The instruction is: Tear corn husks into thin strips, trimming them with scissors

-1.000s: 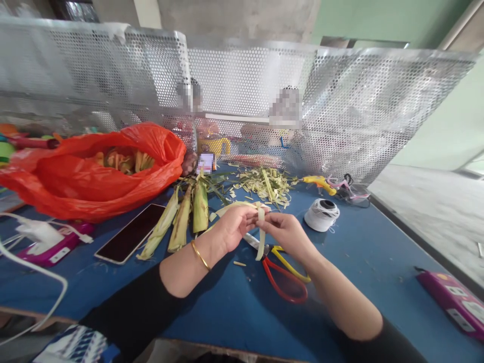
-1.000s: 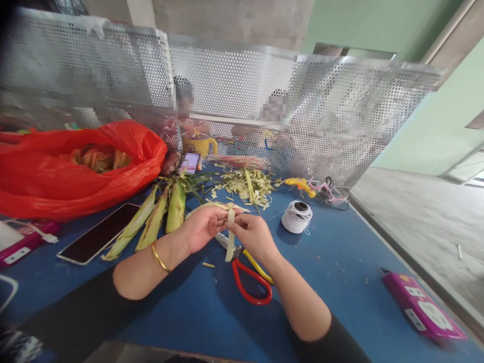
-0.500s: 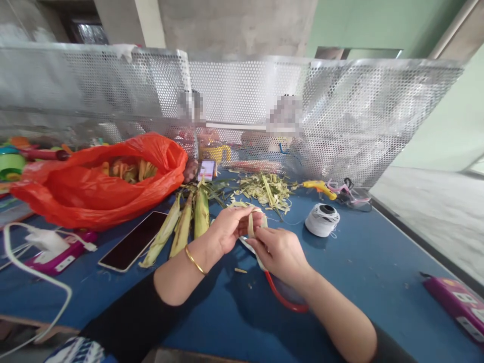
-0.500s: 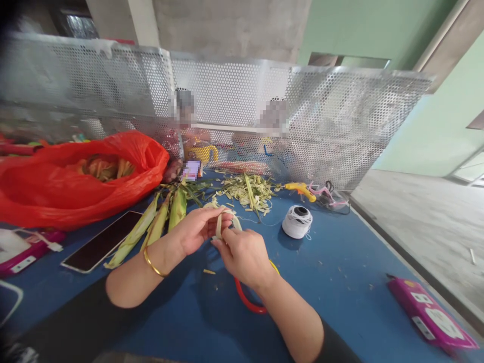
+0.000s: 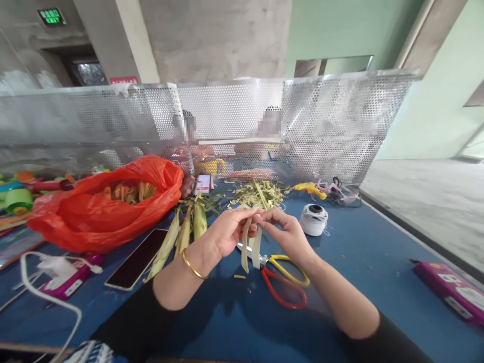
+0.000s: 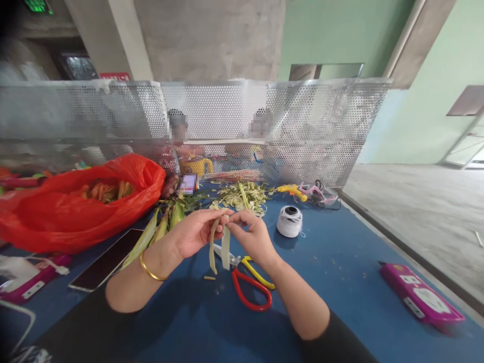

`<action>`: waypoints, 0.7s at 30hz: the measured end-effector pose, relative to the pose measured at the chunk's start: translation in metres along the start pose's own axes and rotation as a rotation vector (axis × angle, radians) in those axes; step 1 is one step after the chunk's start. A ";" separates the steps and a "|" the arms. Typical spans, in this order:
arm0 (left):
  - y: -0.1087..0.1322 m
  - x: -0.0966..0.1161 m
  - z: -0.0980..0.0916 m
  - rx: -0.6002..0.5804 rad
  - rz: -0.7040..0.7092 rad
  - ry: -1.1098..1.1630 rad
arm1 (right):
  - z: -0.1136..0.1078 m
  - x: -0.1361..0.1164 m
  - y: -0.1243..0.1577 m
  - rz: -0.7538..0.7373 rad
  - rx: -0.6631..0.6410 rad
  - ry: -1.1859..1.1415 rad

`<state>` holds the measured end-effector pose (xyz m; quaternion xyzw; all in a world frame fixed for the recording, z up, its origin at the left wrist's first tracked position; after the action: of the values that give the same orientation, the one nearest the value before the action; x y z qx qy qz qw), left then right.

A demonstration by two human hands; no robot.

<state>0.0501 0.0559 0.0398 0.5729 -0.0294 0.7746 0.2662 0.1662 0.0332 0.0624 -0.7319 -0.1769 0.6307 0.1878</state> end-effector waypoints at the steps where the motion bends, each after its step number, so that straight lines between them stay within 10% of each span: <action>1: 0.000 0.001 0.001 -0.014 0.001 -0.006 | -0.001 0.002 0.000 0.045 0.004 -0.046; 21: -0.004 -0.018 -0.009 0.087 -0.012 -0.135 | -0.009 0.013 -0.002 0.295 -0.035 -0.112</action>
<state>0.0474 0.0563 0.0197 0.6351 -0.0102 0.7331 0.2431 0.1768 0.0415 0.0534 -0.7169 -0.0884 0.6880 0.0702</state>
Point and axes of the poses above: each hand's wrist, its own y-axis away from the middle knuckle, its own z-axis out of the palm, x = y × z, the point moved 8 cm from there along -y, towards the middle knuckle, and after that the axes turned 9 degrees about -y, right-handed, at the moved point
